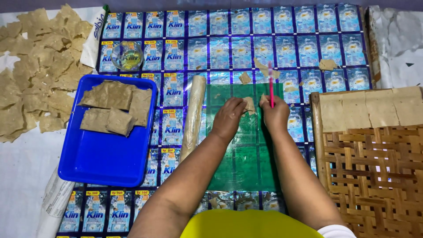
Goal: Flattening pieces of dough with a rolling pin and shaping them with a spatula on a mat before placing them on a drying tray.
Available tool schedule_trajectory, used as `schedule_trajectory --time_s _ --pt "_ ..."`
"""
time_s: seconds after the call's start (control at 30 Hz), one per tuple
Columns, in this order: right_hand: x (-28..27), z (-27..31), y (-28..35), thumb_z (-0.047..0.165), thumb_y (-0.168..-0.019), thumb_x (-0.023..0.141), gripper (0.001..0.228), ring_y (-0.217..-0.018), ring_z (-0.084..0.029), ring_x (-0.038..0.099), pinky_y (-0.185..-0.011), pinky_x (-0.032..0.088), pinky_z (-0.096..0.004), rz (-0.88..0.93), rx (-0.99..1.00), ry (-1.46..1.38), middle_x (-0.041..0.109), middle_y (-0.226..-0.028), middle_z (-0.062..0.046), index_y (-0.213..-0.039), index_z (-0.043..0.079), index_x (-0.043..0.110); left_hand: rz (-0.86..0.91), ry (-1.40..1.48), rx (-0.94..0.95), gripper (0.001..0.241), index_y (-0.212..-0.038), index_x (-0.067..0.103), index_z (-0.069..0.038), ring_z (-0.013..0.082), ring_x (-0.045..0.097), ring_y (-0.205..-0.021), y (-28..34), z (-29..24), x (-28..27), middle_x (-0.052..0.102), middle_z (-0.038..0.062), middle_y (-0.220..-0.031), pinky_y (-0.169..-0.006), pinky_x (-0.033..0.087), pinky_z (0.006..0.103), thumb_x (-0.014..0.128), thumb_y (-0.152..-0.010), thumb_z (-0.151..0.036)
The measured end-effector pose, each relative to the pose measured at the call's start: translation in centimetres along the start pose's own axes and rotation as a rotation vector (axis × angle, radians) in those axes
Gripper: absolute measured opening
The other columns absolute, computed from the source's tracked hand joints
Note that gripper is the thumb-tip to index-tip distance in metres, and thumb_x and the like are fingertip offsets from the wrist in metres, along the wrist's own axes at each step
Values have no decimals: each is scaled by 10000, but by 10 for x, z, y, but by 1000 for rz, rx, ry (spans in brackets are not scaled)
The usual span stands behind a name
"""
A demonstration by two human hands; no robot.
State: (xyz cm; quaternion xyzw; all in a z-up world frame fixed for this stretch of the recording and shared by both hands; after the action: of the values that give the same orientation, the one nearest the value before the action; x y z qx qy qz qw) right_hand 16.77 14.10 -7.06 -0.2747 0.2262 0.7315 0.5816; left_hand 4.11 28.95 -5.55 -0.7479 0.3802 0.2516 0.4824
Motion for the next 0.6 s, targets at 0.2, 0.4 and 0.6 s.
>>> schedule_trajectory --time_s 0.2,0.4,0.6 --pt "6 68 31 171 -854 799 190 -989 -462 667 -843 541 -566 35 -284 17 687 -951 -179 -1027 134 730 116 375 -202 611 -1611 316 -133 387 436 -1435 3 1 -16 501 180 -1506 -1120 466 524 573 -1056 -138" --pt "25 70 41 118 -886 676 119 -855 -464 711 -789 602 -604 95 -364 325 604 -1159 -22 -996 147 710 222 117 -75 177 -1205 612 -217 216 647 -1102 -4 -2 -27 668 -9 -990 -926 547 356 539 -1057 -281" --pt "10 44 22 282 -897 759 332 -1122 -507 632 -911 552 -600 222 -264 19 640 -1207 -122 -1198 144 737 249 80 15 400 -1444 544 -65 334 491 -1418 0 0 -16 589 187 -1449 -1139 463 388 532 -1044 -88"
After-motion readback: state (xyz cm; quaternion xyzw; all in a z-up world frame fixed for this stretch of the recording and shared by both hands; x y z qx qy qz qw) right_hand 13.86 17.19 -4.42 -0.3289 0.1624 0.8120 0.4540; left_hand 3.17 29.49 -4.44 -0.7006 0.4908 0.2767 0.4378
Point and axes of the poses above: each hand's wrist, its own y-axis away from the middle knuckle, its own x-axis out of the palm, z = x × y, the point moved 6 cm from there along -y, towards the middle knuckle
